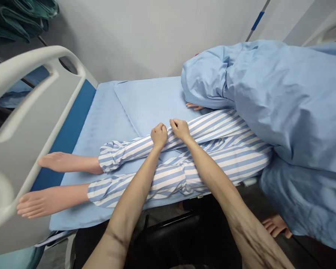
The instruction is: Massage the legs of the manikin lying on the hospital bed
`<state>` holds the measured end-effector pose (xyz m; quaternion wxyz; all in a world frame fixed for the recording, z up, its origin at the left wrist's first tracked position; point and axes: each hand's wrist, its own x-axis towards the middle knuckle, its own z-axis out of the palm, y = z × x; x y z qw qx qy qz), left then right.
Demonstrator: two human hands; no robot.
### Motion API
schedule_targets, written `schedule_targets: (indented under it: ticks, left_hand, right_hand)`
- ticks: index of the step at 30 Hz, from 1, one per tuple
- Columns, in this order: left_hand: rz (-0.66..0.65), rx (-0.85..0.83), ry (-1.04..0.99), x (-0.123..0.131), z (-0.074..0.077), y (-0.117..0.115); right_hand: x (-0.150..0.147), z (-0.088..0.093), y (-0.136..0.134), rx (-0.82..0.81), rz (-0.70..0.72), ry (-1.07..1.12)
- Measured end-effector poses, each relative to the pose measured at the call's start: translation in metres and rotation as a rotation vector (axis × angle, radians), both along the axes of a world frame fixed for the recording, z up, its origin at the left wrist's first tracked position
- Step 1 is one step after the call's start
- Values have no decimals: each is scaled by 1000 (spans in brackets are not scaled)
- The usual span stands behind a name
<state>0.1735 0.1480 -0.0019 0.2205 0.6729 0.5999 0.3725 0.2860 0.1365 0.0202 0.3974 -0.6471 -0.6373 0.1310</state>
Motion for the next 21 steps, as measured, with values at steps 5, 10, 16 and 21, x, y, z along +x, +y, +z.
schedule_targets:
  ticks: [5,10,16,21]
  left_hand:
    - [-30,-22,-130,15,7,5]
    - [-30,54,-323,50,7,10]
    - [29,51,-101,61,-6,2]
    - [-6,65,-49,60,-6,0]
  right_hand:
    - [6,-12,4,50,-29,139]
    - [11,-10,7,67,-56,330]
    - [14,4,6,6,-82,343]
    - [25,31,6,64,44,138]
